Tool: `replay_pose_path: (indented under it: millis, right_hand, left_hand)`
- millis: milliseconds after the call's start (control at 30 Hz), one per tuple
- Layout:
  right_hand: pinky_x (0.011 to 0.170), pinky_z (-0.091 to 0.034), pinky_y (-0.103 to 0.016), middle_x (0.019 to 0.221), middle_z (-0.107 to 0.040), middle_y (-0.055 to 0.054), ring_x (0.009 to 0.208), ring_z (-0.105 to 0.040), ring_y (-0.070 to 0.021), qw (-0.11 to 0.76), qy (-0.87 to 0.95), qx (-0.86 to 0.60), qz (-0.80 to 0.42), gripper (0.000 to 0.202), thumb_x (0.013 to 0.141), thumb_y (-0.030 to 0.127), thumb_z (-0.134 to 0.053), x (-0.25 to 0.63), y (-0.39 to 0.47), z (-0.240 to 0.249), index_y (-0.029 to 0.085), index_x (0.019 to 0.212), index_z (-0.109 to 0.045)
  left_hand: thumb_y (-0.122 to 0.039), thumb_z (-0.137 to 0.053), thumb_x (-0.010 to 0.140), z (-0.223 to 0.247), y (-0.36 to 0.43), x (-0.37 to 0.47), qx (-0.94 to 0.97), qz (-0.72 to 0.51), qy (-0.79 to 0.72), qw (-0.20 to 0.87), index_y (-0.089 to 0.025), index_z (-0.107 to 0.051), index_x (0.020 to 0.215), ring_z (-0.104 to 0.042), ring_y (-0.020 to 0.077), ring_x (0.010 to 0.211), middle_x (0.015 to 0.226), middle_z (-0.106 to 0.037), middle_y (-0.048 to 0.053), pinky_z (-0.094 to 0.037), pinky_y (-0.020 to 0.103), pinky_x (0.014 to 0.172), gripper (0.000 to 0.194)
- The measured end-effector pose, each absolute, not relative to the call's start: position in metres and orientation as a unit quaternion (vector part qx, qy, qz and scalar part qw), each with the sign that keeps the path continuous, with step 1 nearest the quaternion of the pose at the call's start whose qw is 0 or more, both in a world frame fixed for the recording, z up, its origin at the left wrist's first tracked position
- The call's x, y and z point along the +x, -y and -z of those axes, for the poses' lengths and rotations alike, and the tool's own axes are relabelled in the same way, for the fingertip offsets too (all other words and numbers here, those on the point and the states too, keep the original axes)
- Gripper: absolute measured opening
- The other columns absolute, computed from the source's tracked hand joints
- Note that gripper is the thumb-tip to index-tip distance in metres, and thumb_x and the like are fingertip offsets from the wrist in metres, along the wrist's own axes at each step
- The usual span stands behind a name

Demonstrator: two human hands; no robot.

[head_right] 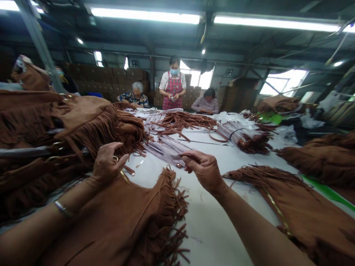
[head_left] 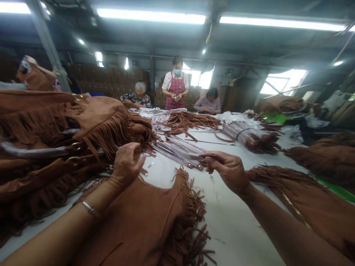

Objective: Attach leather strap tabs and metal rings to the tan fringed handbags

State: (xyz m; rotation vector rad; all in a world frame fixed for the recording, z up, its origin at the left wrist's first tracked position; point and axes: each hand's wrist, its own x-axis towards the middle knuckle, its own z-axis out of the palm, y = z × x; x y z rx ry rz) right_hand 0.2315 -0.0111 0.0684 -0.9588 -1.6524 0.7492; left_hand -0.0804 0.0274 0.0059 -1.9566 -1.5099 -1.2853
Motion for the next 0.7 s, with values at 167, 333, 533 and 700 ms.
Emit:
replay_pose_path:
  millis: [167, 333, 533, 700]
  right_hand:
    - [0.052, -0.048, -0.025, 0.059, -0.063, -0.002, 0.052, -0.056, -0.0113, 0.487, 0.71, -0.292, -0.416, 0.017, 0.079, 0.028, -0.066, 0.22, 0.056, -0.096, 0.015, 0.09, -0.07]
    - [0.057, -0.05, -0.025, 0.071, -0.065, -0.003, 0.061, -0.059, -0.012, 0.47, 0.723, -0.23, -0.452, 0.013, 0.078, 0.023, -0.067, 0.214, 0.082, -0.105, 0.019, 0.09, -0.072]
    - [0.053, -0.048, -0.022, 0.073, -0.066, -0.003, 0.057, -0.058, -0.0102, 0.493, 0.658, -0.239, -0.517, 0.02, 0.072, 0.023, -0.073, 0.216, 0.105, -0.093, 0.018, 0.091, -0.071]
    - [0.05, -0.045, -0.023, 0.069, -0.064, -0.005, 0.054, -0.054, -0.0102, 0.458, 0.656, -0.281, -0.53, 0.023, 0.082, 0.034, -0.062, 0.224, 0.119, -0.077, 0.013, 0.084, -0.069]
  left_hand:
    - [-0.046, -0.051, 0.084, -0.102, 0.028, -0.029, -0.786, 0.454, 0.408, -0.097, -0.014, -0.051, 0.12, -0.051, 0.0246, 0.111, 0.117, -0.057, 0.012, -0.038, 0.039, 0.098, 0.049]
    - [-0.04, -0.045, 0.089, -0.148, 0.075, -0.001, -0.862, 0.189, 0.232, -0.41, -0.019, -0.053, 0.117, -0.056, 0.0201, 0.099, 0.106, -0.061, 0.008, -0.043, 0.03, 0.087, 0.036]
    - [-0.044, -0.045, 0.089, -0.12, 0.101, 0.009, -0.801, 0.173, 0.204, -0.536, -0.015, -0.057, 0.079, -0.04, 0.0089, 0.06, 0.066, -0.046, -0.002, -0.036, 0.019, 0.056, 0.033]
    - [-0.056, -0.038, 0.088, -0.098, 0.12, 0.003, -0.728, 0.122, 0.263, -0.622, -0.013, -0.062, 0.094, -0.039, 0.0077, 0.047, 0.058, -0.046, -0.002, -0.032, 0.019, 0.044, 0.049]
